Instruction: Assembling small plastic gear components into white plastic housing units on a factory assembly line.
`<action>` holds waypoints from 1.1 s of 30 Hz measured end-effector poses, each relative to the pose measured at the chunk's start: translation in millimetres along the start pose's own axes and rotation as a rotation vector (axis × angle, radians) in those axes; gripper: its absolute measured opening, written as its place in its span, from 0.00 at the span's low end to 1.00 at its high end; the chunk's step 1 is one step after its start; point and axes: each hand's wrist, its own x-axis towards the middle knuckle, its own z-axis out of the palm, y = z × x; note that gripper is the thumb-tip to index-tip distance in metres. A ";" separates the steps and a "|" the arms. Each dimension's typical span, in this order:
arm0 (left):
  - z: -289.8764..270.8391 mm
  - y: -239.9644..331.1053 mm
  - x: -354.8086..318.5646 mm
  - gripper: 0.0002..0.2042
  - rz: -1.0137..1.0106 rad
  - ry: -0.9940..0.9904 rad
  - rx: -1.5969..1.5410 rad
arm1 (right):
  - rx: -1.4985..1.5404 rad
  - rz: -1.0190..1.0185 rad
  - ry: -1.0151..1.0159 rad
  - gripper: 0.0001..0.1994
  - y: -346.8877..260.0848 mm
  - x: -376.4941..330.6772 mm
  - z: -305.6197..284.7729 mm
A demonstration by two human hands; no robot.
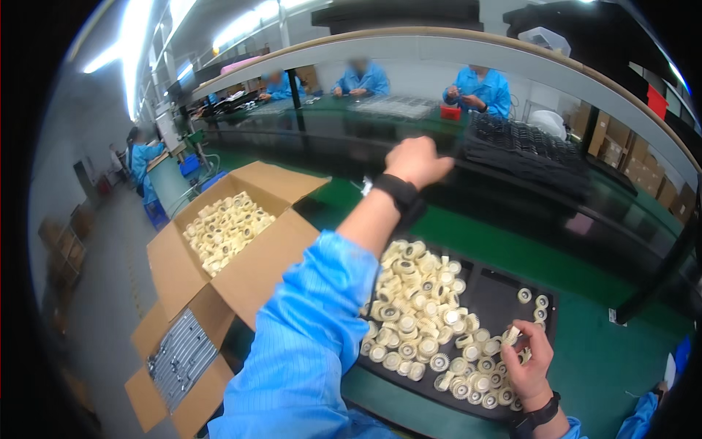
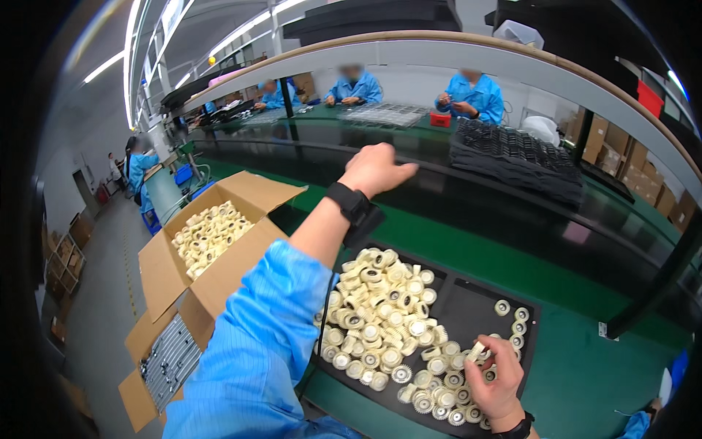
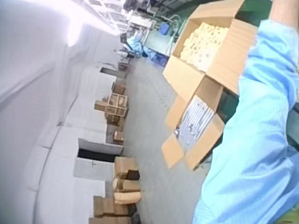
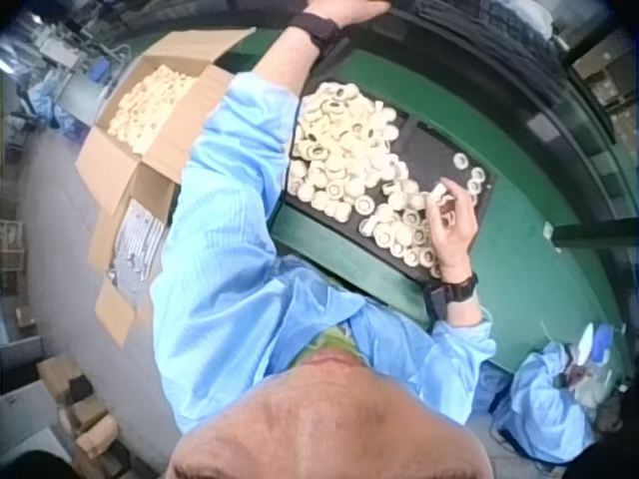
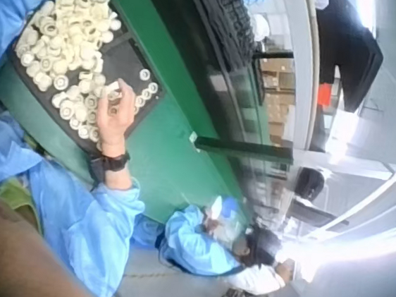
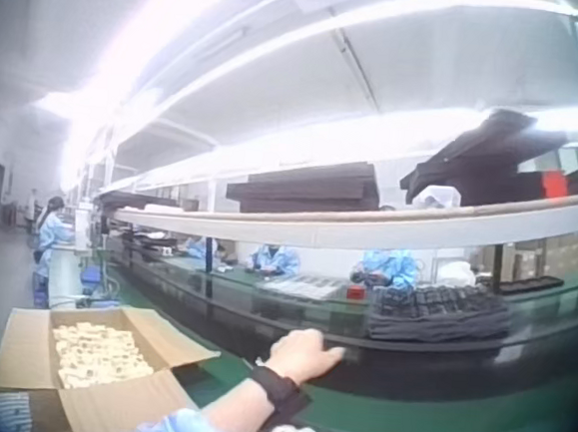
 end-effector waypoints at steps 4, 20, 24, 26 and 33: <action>74.2 -96.6 46.8 0.26 -0.199 -0.099 0.278 | 0.011 0.001 0.014 0.18 3.4 -3.5 2.1; 189.6 -194.5 90.3 0.30 -0.302 -0.271 0.319 | 0.068 0.224 -0.100 0.19 -11.2 7.4 -7.8; 172.5 -202.1 88.3 0.23 -0.414 -0.045 -0.151 | 0.053 0.133 -0.084 0.17 3.0 2.7 3.7; 148.4 -176.9 87.8 0.19 -0.495 0.001 -0.565 | 0.049 0.126 -0.087 0.17 3.9 1.2 2.7; 67.3 -55.1 23.9 0.17 -0.229 -0.227 -1.617 | 0.229 0.194 -0.064 0.17 4.3 -0.4 4.0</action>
